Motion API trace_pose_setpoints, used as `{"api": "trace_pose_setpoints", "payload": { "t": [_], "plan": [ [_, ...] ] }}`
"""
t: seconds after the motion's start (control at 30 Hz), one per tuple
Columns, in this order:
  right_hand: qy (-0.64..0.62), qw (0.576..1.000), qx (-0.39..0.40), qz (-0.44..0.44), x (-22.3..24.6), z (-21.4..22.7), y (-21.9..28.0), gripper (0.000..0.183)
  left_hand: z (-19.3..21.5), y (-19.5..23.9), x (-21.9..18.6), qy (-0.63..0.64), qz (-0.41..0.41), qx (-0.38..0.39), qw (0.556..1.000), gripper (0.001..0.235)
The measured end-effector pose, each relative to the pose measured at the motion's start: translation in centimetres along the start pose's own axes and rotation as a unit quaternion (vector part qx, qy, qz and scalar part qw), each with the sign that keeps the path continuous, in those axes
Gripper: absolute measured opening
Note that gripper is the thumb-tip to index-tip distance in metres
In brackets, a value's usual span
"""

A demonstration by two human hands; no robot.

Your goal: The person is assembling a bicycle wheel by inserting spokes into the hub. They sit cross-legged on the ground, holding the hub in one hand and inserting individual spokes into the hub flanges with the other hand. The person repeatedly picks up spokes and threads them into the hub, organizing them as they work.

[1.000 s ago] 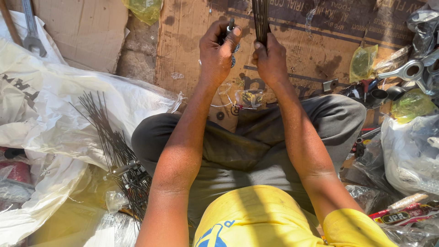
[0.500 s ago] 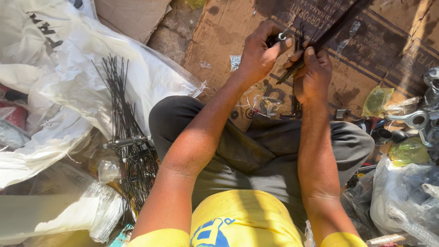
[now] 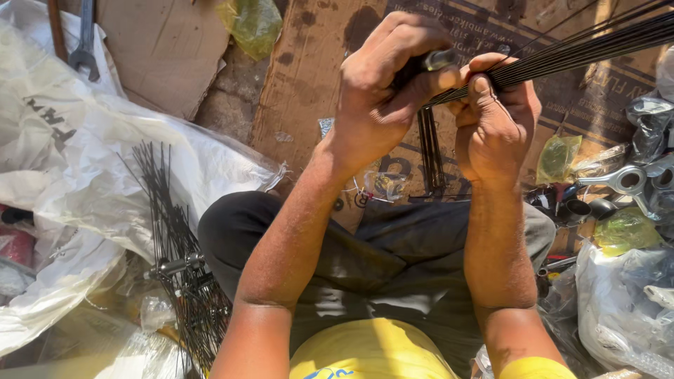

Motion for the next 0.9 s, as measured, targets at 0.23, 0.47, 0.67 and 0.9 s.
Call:
{"api": "trace_pose_setpoints", "payload": {
  "t": [0.23, 0.47, 0.67, 0.9],
  "plan": [
    [-0.027, 0.999, 0.019, 0.008, 1.5, 0.9, 0.5, 0.013, 0.7, 0.4, -1.9, -0.066, 0.014, 0.073, 0.995, 0.021],
    [0.205, 0.964, -0.025, 0.165, 5.4, -1.1, 4.3, 0.024, 0.7, -0.3, -6.4, 0.005, 0.048, 0.099, 0.994, 0.025],
    [0.287, 0.933, -0.079, 0.202, 6.2, -3.7, 8.0, 0.02, 0.8, -0.1, -7.9, 0.014, 0.041, 0.098, 0.994, 0.026],
    [0.126, 0.962, -0.062, 0.232, 3.8, -4.7, 7.9, 0.017, 1.4, -0.1, -8.2, 0.023, 0.01, 0.079, 0.997, 0.027]
  ]
}}
Point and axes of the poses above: each hand's wrist, its own y-axis away from the middle knuckle, its own z-axis out of the back of the hand, x = y × z, the point moved 1 cm from there along -y, towards the middle knuckle, and after that the axes turned 10 degrees about -z, right-handed, at the moved point
